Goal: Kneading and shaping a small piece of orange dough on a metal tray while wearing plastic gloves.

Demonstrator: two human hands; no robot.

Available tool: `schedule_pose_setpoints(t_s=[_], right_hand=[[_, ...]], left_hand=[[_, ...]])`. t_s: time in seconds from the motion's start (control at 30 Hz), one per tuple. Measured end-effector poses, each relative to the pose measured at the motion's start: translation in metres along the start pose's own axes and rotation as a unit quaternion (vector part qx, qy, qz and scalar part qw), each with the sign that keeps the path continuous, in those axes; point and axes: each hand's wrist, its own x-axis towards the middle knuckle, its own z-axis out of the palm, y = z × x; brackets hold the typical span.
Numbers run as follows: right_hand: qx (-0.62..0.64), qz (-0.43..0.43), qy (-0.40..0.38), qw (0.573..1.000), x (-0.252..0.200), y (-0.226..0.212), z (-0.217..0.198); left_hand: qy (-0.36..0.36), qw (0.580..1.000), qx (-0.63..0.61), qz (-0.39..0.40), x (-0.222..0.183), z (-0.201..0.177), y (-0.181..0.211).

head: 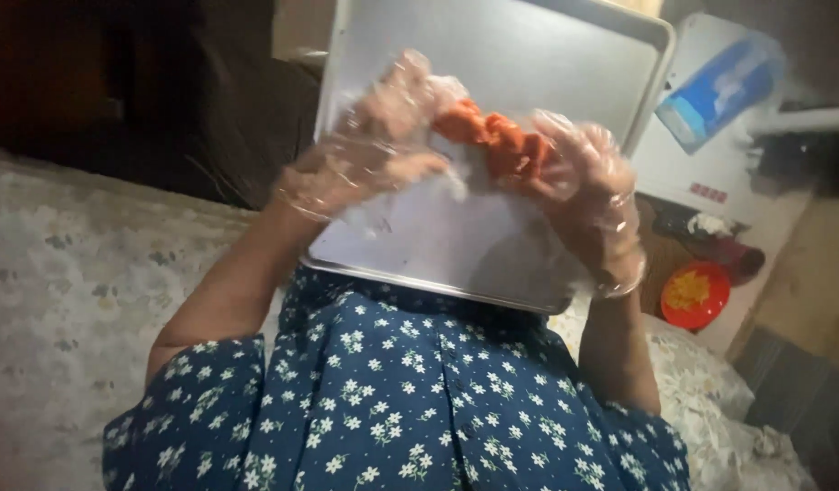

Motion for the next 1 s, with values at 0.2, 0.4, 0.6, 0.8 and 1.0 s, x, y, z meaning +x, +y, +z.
schedule_pose_setpoints(t_s=[0.2, 0.4, 0.6, 0.8, 1.0], right_hand=[[0.136, 0.191, 0.09, 0.968, 0.007, -0.009, 0.032], [-0.318, 0.078, -0.002, 0.945, 0.026, 0.004, 0.011], [-0.264, 0.068, -0.078, 0.959, 0.034, 0.022, 0.016], [-0.331, 0.169, 0.035, 0.928, 0.046, 0.023, 0.04], [-0.247, 0.237, 0.034, 0.939, 0.028, 0.056, 0.034]], left_hand=[[-0.005, 1.0, 0.026, -0.006, 0.0, 0.013, 0.032], [0.081, 0.994, 0.05, 0.048, 0.016, 0.035, 0.035], [-0.003, 0.995, 0.095, 0.036, 0.016, 0.048, 0.025], [0.178, 0.587, 0.769, 0.18, 0.007, 0.045, 0.02], [0.128, 0.665, 0.711, 0.19, 0.006, 0.053, 0.013]])
